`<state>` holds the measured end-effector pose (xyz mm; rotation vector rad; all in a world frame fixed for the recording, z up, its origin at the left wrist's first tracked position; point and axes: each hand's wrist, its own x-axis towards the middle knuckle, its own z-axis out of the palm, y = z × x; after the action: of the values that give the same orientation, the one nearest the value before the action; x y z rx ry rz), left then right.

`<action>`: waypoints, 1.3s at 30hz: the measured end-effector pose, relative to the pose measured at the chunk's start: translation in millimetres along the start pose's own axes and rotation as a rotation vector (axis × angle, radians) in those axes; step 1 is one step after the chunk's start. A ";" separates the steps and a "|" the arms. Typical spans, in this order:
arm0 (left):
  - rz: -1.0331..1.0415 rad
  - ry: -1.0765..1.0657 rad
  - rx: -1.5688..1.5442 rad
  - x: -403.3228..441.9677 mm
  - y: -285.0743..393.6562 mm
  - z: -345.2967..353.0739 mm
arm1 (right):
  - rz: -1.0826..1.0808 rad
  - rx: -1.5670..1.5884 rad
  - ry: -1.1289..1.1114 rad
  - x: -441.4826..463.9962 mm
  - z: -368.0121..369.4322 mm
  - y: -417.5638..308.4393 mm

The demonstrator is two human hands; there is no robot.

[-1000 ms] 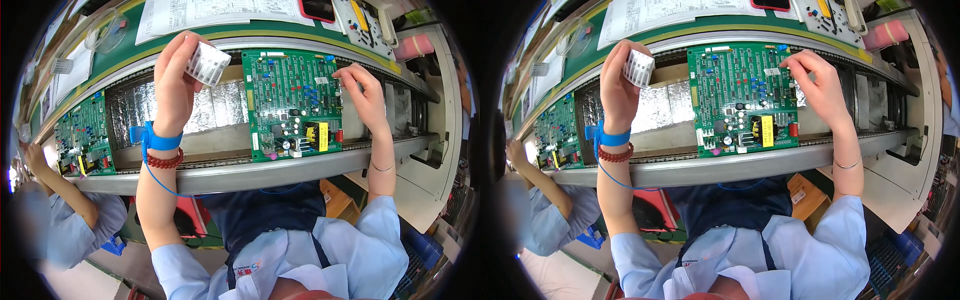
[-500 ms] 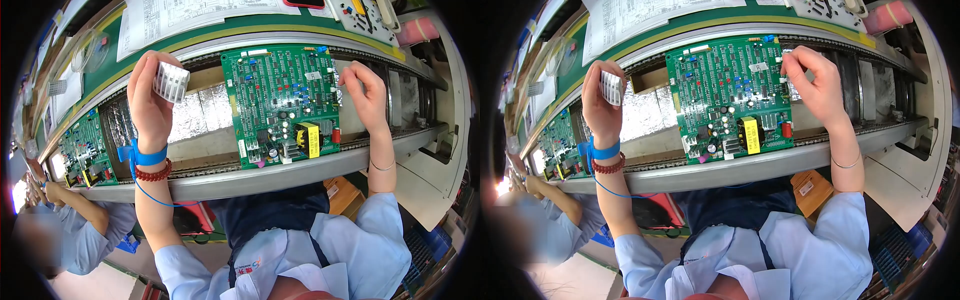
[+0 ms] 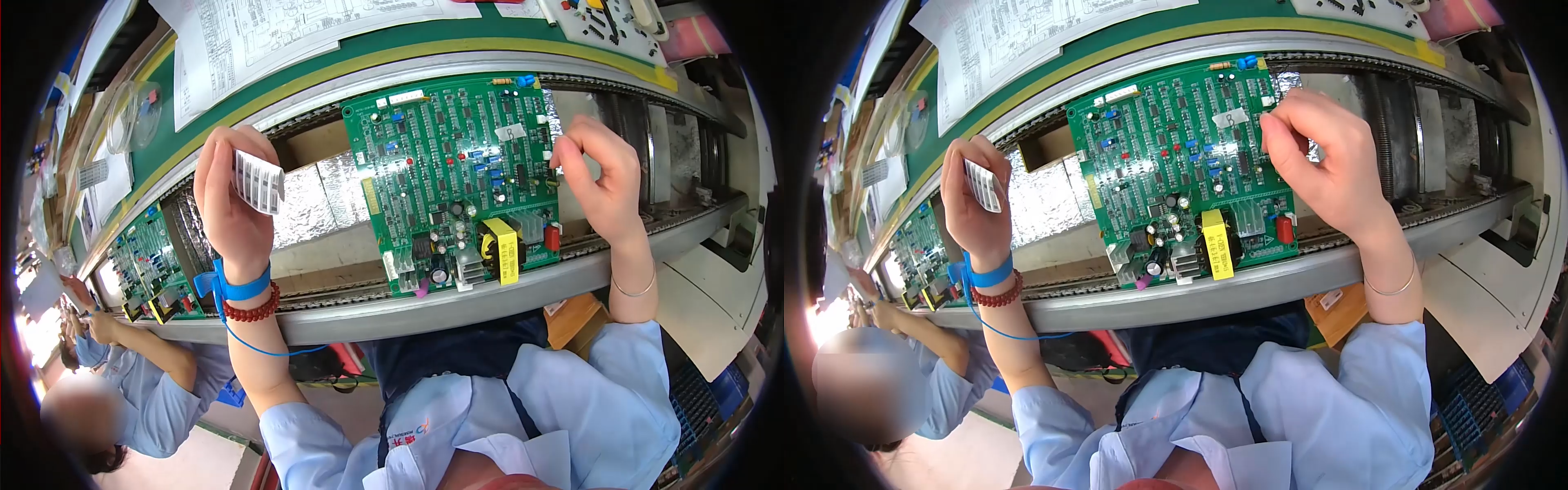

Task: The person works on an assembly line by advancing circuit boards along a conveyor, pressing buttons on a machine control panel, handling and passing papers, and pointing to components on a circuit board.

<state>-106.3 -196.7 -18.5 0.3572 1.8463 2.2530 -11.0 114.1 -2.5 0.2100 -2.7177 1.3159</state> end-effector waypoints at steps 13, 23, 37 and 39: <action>0.002 0.011 0.114 0.8 -0.7 0.8 | -0.014 0.015 0.006 -0.4 -0.8 0.3; 0.019 0.057 0.154 1.2 2.2 2.3 | 0.000 -0.009 -0.008 1.0 0.5 0.5; 0.064 -0.056 -0.006 1.8 -5.5 -19.2 | 0.053 0.008 0.015 1.1 2.6 5.6; 0.058 -0.053 -0.012 1.5 -4.5 -19.3 | 0.050 0.003 0.009 1.9 2.2 5.9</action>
<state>-113.7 -213.3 -26.4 0.4694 1.8179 2.2684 -14.0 115.9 -8.0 0.1369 -2.7305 1.3300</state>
